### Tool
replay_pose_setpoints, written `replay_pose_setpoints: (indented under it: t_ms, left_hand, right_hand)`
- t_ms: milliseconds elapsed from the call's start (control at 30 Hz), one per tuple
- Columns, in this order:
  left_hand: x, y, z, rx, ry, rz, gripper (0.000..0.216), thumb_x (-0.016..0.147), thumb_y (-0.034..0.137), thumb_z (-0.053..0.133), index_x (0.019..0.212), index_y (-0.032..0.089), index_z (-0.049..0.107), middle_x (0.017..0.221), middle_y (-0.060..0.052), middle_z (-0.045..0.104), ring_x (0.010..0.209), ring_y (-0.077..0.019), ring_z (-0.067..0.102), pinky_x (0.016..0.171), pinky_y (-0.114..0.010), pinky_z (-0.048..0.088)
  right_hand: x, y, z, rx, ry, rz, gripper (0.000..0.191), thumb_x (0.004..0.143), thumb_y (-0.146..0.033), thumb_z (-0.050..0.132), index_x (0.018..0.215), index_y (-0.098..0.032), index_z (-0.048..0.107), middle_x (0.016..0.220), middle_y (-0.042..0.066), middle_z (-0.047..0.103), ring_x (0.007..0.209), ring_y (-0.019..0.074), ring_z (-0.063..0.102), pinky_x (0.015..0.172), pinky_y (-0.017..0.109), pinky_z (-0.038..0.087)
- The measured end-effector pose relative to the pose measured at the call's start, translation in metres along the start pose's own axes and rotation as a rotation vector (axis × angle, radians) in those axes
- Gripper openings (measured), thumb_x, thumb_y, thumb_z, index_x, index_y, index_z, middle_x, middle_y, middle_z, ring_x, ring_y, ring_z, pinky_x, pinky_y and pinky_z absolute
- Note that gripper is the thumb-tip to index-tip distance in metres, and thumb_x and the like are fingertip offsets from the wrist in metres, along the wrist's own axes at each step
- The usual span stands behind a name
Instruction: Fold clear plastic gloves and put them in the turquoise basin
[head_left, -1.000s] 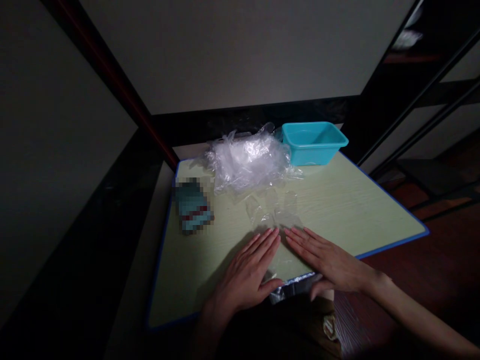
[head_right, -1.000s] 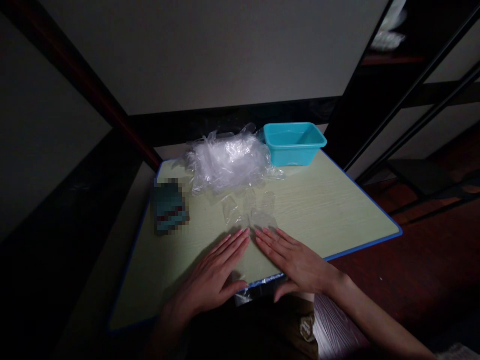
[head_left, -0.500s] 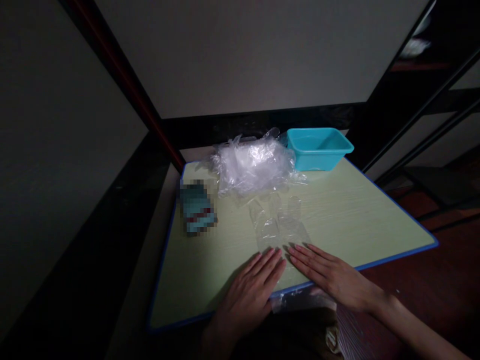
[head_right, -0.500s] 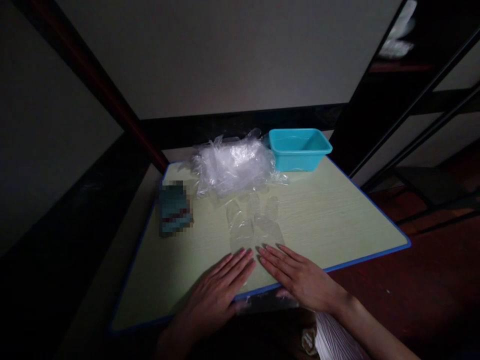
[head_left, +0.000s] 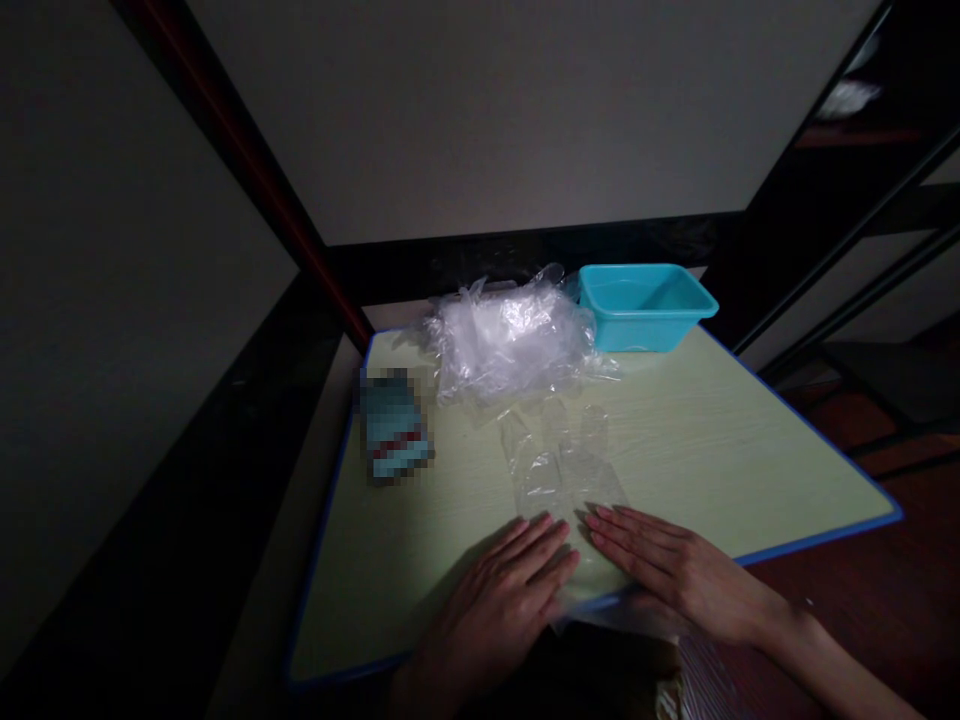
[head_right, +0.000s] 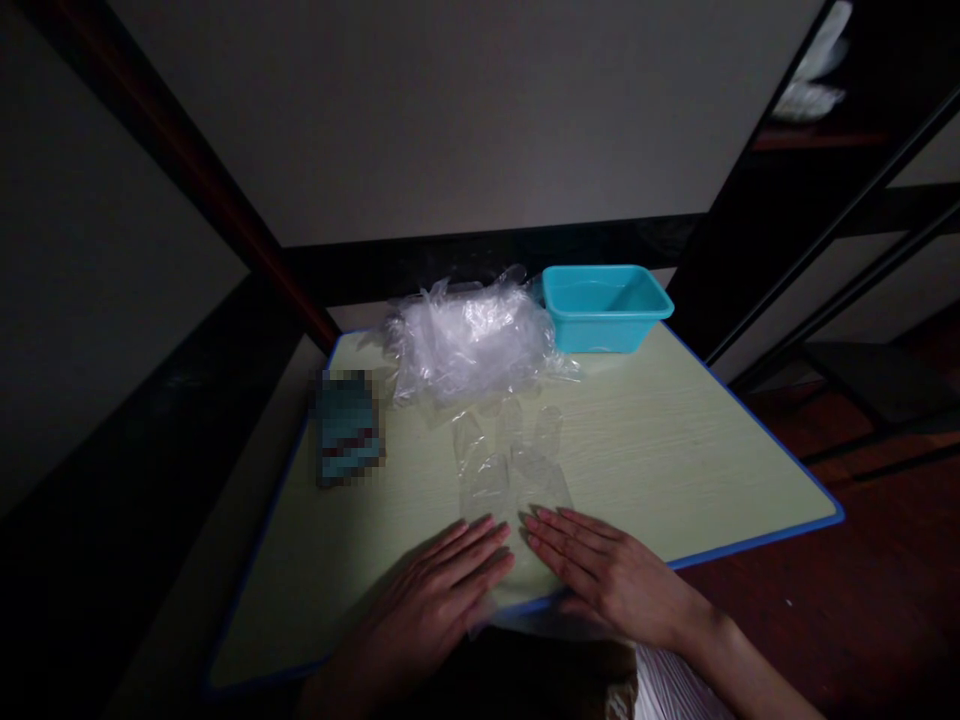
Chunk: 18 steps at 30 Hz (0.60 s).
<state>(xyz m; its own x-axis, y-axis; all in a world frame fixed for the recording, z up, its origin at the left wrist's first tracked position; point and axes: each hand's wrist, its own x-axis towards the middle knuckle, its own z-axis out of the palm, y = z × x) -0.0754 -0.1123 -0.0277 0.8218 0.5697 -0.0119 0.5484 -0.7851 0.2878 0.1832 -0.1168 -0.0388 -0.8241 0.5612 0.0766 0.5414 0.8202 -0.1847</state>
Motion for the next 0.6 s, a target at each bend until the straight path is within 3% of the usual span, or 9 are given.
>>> replay_pose_setpoints:
  t_ms: [167, 367, 600]
  left_hand:
    - [0.001, 0.0, -0.011, -0.092, 0.007, 0.008, 0.04, 0.089, 0.024, 0.047, 0.129, 0.024, 0.041, 0.14, 0.0, 0.035, 0.13, -0.0181, 0.027, 0.106, -0.038, 0.029]
    - [0.0, 0.0, -0.023, -0.218, 0.009, -0.022, 0.039, 0.089, 0.023, 0.046, 0.127, 0.027, 0.044, 0.14, 0.003, 0.034, 0.13, -0.0173, 0.028, 0.106, -0.037, 0.029]
    - [0.003, -0.001, -0.033, -0.413, -0.052, -0.026, 0.036, 0.091, 0.026, 0.04, 0.126, 0.03, 0.045, 0.141, 0.004, 0.031, 0.131, -0.0182, 0.026, 0.108, -0.038, 0.023]
  right_hand:
    - [-0.002, 0.01, -0.003, -0.03, 0.06, -0.027, 0.055, 0.089, -0.019, 0.044, 0.139, -0.012, 0.02, 0.139, 0.009, 0.036, 0.13, 0.0195, 0.026, 0.104, 0.037, 0.034]
    - [-0.001, 0.019, -0.009, -0.026, 0.02, -0.07, 0.05, 0.089, -0.008, 0.037, 0.138, -0.01, 0.025, 0.14, 0.008, 0.035, 0.131, 0.0178, 0.024, 0.105, 0.034, 0.032]
    - [0.002, 0.021, -0.014, 0.032, 0.042, -0.092, 0.052, 0.087, -0.011, 0.044, 0.137, -0.011, 0.028, 0.137, 0.011, 0.039, 0.128, 0.0194, 0.031, 0.101, 0.036, 0.037]
